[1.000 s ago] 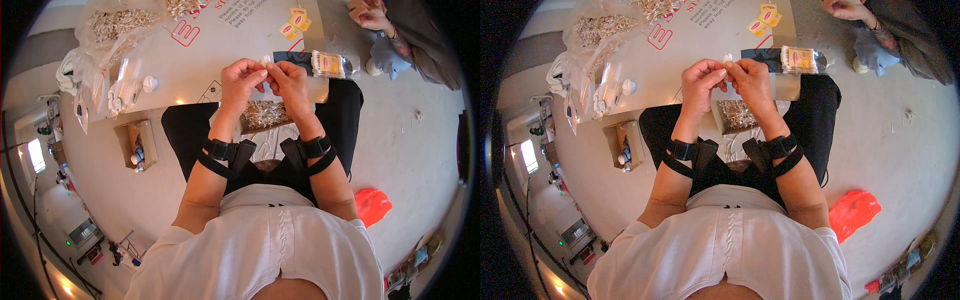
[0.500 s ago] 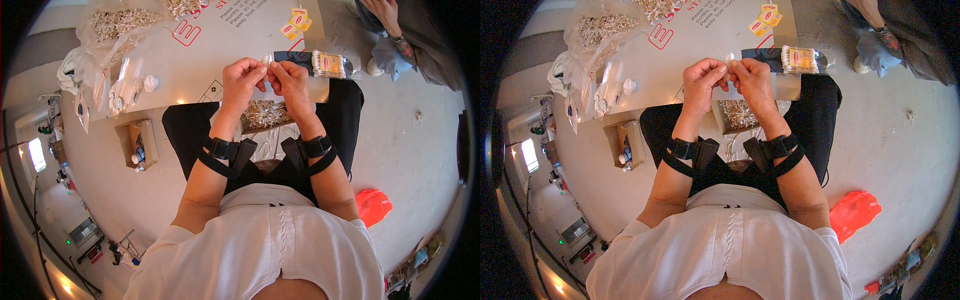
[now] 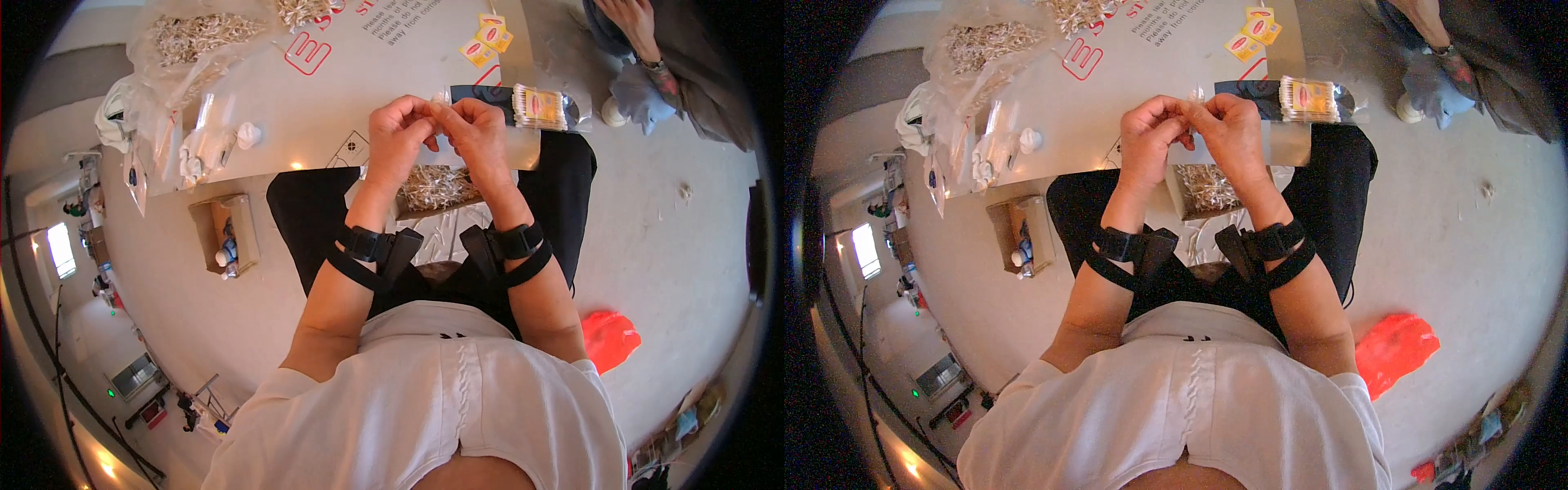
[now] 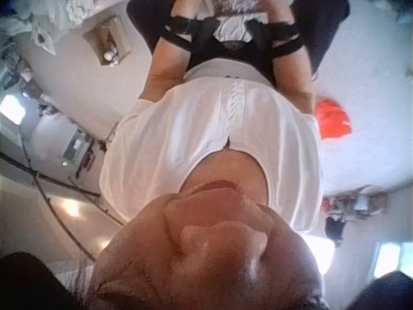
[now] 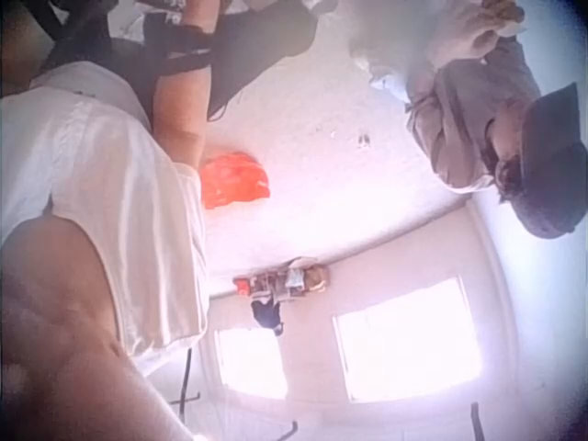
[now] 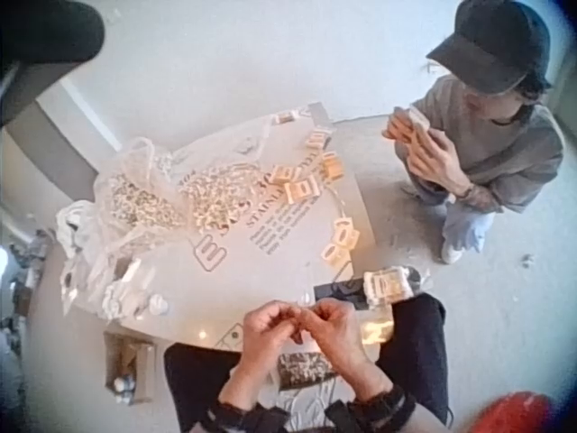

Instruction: Organizing and packaging bundles of cotton swabs into small plastic sleeves.

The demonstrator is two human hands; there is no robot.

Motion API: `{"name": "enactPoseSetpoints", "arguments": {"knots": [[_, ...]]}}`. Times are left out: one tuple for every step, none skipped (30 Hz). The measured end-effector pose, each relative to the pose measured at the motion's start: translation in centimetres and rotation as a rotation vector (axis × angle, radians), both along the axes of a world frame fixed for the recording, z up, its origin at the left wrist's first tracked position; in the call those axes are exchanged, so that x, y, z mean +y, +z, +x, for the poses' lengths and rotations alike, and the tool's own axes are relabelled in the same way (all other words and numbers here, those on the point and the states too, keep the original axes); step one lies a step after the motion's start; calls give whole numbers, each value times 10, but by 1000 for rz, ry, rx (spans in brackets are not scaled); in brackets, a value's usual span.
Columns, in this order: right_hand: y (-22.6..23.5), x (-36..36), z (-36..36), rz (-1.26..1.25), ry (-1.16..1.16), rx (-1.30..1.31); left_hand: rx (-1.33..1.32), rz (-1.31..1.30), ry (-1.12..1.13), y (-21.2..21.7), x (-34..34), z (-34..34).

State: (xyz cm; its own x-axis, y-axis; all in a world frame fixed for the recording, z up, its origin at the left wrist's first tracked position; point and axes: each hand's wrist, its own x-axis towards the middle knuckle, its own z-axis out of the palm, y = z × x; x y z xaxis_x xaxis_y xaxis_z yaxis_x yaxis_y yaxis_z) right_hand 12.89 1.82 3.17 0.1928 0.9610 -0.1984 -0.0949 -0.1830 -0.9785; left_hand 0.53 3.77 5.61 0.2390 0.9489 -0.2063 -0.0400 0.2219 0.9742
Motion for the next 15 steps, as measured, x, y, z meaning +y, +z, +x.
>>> {"name": "enactPoseSetpoints", "arguments": {"knots": [[-1,-1,0,4,-16,-29,8,-14,0,1,-1,1],[0,0,-1,9,-31,-57,13,-10,2,1,-1,1],[1,0,-1,13,-29,-52,2,14,4,1,-2,2],[1,0,0,5,-15,-21,-9,38,6,1,-2,2],[3,0,1,-3,1,11,-9,51,-16,1,-1,0],[6,0,2,1,5,17,-4,55,-12,1,-1,0],[8,-1,3,-31,14,98,9,51,-25,0,-1,-1],[10,-1,5,-66,20,176,20,44,-42,0,-1,0],[10,-1,5,-59,26,218,8,48,-33,0,-1,0],[9,-1,5,-58,27,220,10,49,-33,0,-2,1],[9,-1,6,-106,24,263,-5,38,-11,1,-2,2],[9,-1,7,-154,21,306,-21,28,12,1,-3,3],[8,-2,7,-154,22,306,-21,28,12,1,-3,3],[8,-2,7,-151,21,319,-27,31,8,1,-3,3],[8,-2,7,-148,20,332,-33,34,4,1,-3,3]]}}
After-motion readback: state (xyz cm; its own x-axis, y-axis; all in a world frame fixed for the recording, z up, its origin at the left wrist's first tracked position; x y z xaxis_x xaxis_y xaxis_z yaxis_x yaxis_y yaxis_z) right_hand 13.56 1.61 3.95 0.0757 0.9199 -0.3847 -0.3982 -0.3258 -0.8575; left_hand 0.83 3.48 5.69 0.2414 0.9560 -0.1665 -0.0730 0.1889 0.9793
